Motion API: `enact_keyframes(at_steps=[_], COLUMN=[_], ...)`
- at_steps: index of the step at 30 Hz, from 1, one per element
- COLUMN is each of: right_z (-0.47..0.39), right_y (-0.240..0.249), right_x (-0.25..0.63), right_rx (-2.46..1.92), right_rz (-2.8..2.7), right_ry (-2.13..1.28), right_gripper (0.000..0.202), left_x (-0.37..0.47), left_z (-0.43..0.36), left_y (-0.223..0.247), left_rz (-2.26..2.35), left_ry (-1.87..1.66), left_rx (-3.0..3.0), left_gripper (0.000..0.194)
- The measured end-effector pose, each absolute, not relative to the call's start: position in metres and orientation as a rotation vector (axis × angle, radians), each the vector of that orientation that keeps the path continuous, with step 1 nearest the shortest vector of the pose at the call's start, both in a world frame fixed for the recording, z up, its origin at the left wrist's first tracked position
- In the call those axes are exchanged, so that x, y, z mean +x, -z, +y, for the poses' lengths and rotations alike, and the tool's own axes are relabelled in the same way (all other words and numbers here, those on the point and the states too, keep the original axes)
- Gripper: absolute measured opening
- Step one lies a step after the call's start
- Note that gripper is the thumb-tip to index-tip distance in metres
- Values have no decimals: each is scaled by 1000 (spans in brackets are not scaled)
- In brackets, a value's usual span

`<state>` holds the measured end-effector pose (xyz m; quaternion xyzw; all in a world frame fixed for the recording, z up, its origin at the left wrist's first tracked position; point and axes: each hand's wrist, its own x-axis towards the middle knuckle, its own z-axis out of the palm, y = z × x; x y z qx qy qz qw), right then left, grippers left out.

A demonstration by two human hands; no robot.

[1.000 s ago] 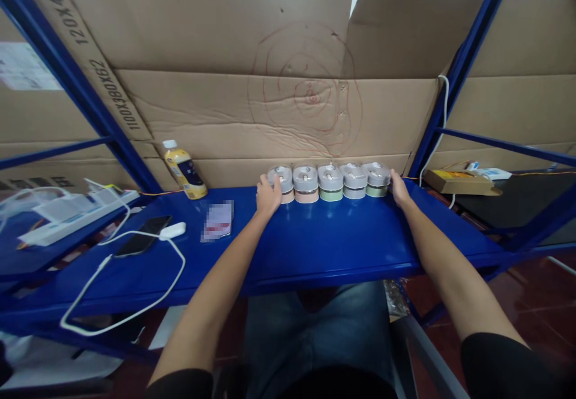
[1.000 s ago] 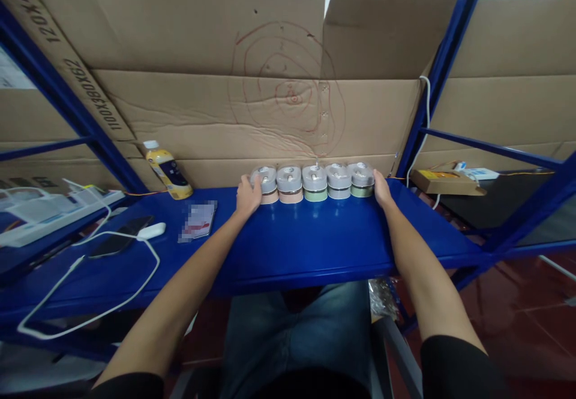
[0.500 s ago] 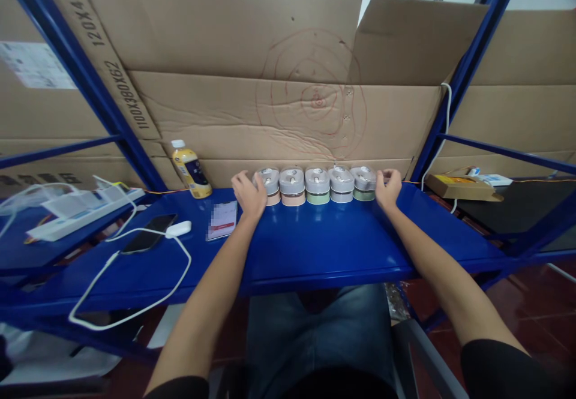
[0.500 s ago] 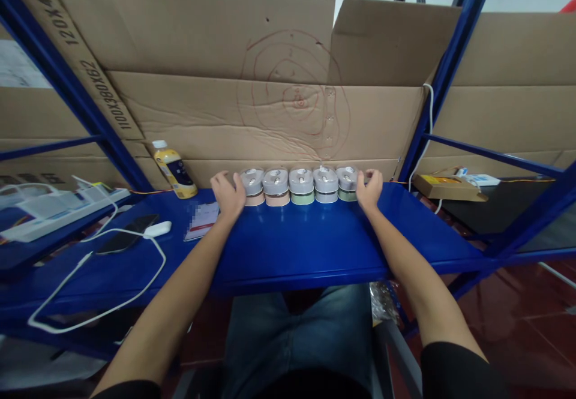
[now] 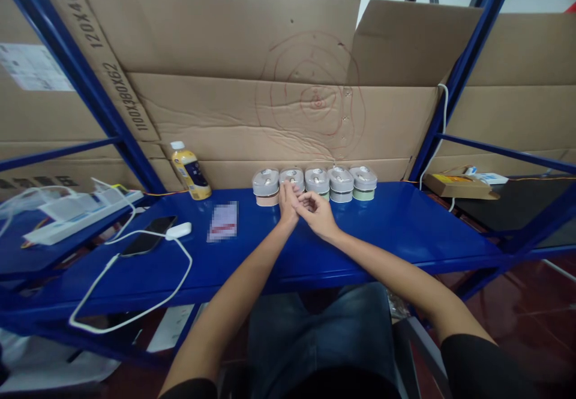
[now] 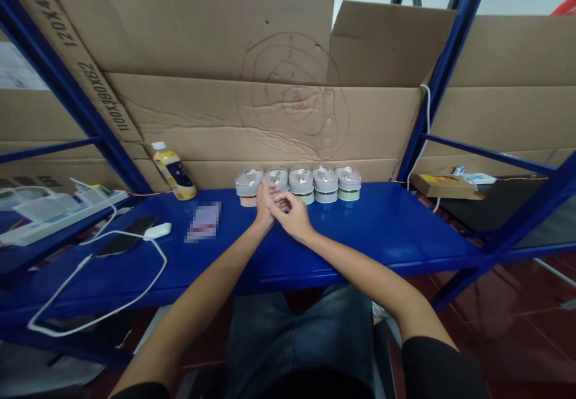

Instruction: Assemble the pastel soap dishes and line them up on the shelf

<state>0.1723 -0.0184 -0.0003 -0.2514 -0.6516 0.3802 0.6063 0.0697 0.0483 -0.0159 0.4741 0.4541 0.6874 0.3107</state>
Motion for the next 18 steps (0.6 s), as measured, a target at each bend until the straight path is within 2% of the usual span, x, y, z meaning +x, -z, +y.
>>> enact_keyframes(at_steps=[6,8,12,15,18], right_z=[-13,-1,41,72,90], right_y=[-1,-11,-34,-35,-23], right_x=[195,212,268,314,344], right_rx=[-663,-720,-1100,-1530,-1798], right_rz=[-1785,-1836,-1418,-1217,-1210], right_ry=[-972,-735,67,277,195], right_gripper=[42,40,23,44,70], left_x=[67,64,63,70,79], left_z=[38,35,26,19,14], left_y=[10,9,8,12,18], left_rz=[1389,1409,1350,1281,1220], left_ry=[-1890,-1908,-1817,-1636,-1422], left_rx=[1280,1399,1673,1851,2052], left_gripper=[34,29,20,15,11])
